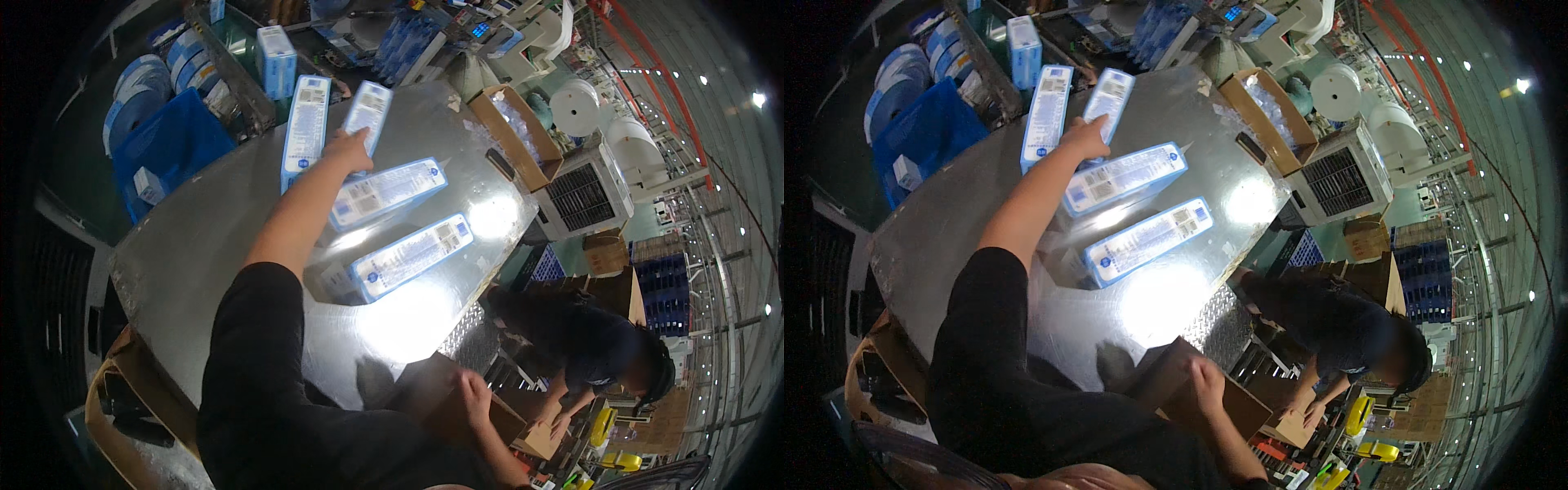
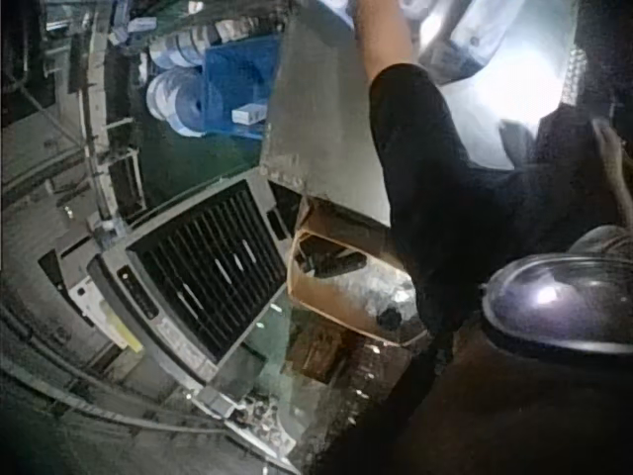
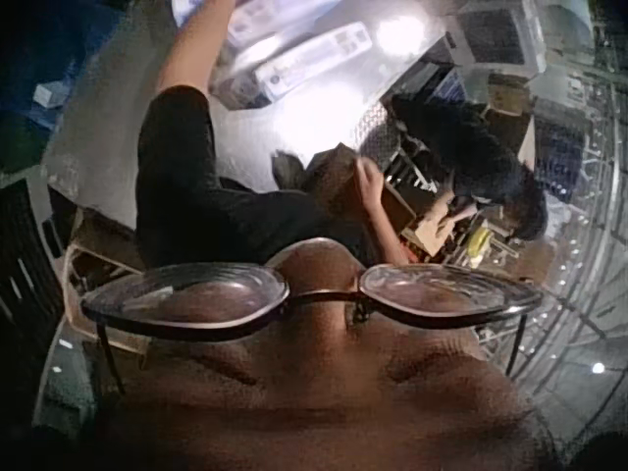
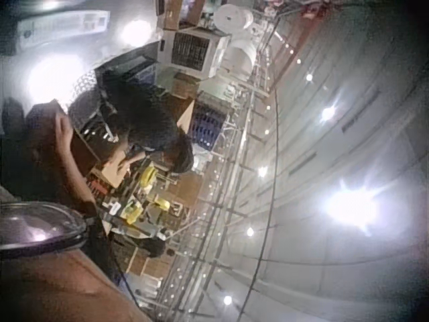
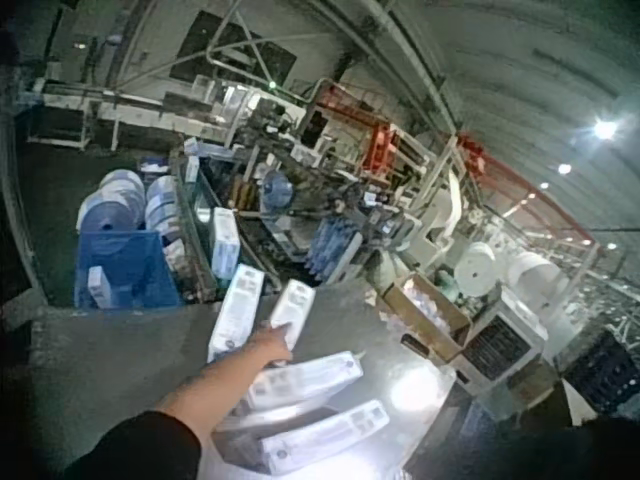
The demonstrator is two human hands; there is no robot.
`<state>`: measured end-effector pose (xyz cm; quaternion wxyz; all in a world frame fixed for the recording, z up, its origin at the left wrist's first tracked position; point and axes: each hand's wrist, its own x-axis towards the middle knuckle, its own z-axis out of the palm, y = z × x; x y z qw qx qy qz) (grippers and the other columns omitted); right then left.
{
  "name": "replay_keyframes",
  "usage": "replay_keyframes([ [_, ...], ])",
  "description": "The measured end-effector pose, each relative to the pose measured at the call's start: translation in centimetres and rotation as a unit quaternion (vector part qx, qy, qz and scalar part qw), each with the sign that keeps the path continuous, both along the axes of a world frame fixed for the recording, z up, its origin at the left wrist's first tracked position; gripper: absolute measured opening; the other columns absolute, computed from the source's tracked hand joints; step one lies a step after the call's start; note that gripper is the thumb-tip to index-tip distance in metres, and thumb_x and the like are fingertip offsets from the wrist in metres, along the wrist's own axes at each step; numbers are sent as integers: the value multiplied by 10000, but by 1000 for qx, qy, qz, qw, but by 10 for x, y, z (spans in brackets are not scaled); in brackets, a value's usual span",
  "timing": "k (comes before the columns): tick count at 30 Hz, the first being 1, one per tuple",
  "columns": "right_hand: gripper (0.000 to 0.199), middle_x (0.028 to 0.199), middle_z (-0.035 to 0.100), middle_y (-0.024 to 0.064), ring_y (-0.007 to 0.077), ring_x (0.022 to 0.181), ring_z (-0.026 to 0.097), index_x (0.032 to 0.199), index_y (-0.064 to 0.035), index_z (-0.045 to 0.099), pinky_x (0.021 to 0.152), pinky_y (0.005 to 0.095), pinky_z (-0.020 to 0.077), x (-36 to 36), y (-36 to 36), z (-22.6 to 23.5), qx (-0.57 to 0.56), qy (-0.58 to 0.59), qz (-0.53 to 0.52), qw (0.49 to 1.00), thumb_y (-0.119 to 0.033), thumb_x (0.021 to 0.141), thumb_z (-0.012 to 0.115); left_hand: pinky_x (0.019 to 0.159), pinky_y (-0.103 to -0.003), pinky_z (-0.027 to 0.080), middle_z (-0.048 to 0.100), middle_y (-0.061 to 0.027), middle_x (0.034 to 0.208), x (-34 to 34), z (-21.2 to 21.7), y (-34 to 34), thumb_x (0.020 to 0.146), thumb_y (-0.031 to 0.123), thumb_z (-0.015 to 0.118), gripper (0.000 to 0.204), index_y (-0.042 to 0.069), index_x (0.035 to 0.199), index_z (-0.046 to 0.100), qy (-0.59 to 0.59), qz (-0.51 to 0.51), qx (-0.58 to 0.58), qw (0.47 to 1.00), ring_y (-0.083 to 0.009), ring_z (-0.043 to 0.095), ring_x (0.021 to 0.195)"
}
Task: The person places several product boxes into a cardboard box, adds packing material, and moves the finished box onto a conveyor belt.
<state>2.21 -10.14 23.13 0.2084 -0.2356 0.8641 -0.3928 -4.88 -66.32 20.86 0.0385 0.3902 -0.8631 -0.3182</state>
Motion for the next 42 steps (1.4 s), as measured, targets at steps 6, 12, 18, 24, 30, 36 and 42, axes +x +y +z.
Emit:
replay_keyframes([
  [6,503,1277,537,184,267,1098,582,1345,14,432,882,387,510,-63,-141,-51,-179,-266,-122,939,-270,956,577,867,-459,489,437,-273,1260,92,-3,78,630,312,764,948,368,1458,304,-1,-168,-10,986,-437,571,1051],
  [12,576,1033,653,155,193,790,648,1264,47,459,698,308,526,-16,-79,-83,-40,-175,43,983,-227,839,735,925,-464,465,394,-313,1326,240,21,208,657,374,768,1025,339,1499,184,-66,-167,55,982,-461,517,1138],
  [18,613,1175,607,181,252,1139,560,1303,47,421,993,389,443,11,-46,-38,-4,-412,126,902,-310,880,686,943,-442,457,484,-294,1282,343,4,256,701,383,798,1217,188,1507,-93,-42,-123,159,979,-444,560,1106],
  [24,553,1070,636,259,393,825,657,1195,39,547,767,418,521,-83,-111,-56,95,79,21,992,-434,912,590,906,-398,465,620,-222,1178,269,-70,191,813,368,712,722,43,1381,406,151,-3,129,980,-345,609,1085],
  [30,788,1124,624,249,349,1021,626,1287,89,434,886,412,486,-39,-148,-66,76,-53,-15,996,-556,862,593,979,-377,417,588,-204,1239,238,-72,216,824,280,706,713,-8,1383,370,134,62,158,976,-303,564,1152],
  [36,836,1295,509,251,358,1190,529,1464,-30,110,1010,450,440,28,-62,-29,78,-396,274,873,-396,903,610,830,-318,503,604,-132,1192,368,-23,266,875,183,653,627,12,1405,366,100,1,403,910,-208,598,1053],
  [42,1197,1370,392,299,494,1225,440,1486,-163,-21,897,707,407,33,-87,-46,87,-578,231,778,-620,677,734,791,-378,524,597,-174,1187,399,-38,265,876,455,605,661,9,1343,466,55,148,538,828,-259,615,1014],
])
